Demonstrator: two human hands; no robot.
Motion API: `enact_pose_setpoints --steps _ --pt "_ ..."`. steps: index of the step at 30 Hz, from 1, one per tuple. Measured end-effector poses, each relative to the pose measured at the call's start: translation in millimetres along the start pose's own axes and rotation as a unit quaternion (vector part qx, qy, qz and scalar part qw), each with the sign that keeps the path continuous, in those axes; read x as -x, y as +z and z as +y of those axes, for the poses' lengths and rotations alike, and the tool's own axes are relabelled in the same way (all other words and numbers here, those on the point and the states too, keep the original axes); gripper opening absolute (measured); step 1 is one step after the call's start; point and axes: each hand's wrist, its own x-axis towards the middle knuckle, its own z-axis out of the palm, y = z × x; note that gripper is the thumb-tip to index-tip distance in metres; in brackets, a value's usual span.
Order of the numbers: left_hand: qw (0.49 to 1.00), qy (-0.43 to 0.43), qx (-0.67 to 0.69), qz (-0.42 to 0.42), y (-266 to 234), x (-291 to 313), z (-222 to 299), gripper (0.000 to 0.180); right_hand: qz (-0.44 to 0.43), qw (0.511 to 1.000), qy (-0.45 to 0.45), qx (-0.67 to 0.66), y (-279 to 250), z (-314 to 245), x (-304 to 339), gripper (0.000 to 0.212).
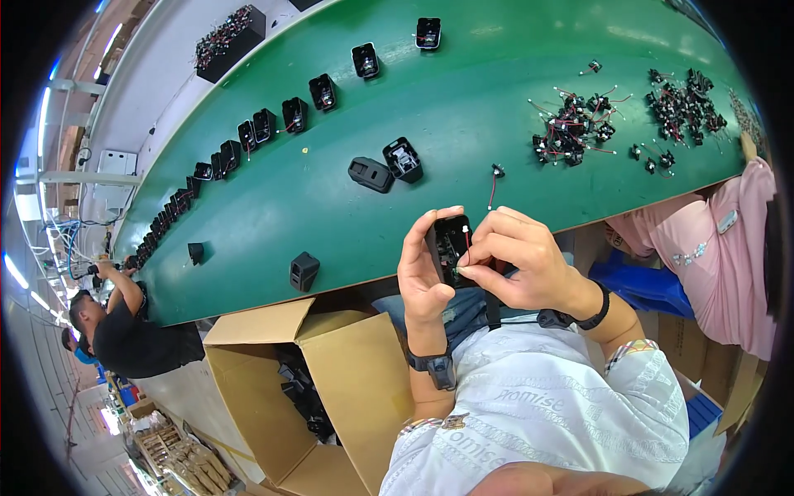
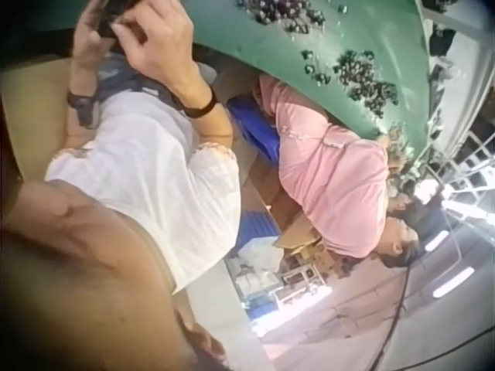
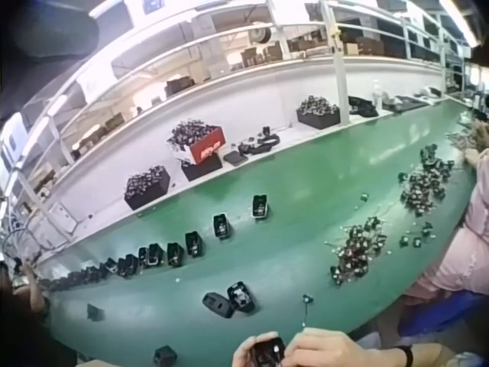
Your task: The person picks up a black plastic housing and a circuit board, inserts the board into the housing, and places the assembled unit onto the green conveyor belt. This process is repeated for several units, occasionally reaching into a cardboard box to retrieve more housings.
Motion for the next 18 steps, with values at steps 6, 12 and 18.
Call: enact_pose_setpoints --steps 6,12,18 --pt "1.000 0.004 0.018 0.022 0.5 1.1 -1.1 0.108 0.004 0.999 -0.038 0.004 -3.7 2.7 -0.2 0.016" --pt "0.999 0.035 -0.005 -0.012 -5.0 0.2 -1.3 0.099 0.000 0.996 -0.068 0.065 -6.3 1.9 -1.5 0.019" --pt "0.997 0.066 0.006 -0.046 -7.5 2.9 -1.7 0.101 0.017 0.992 -0.090 0.081 -6.8 -2.7 -1.1 0.021"
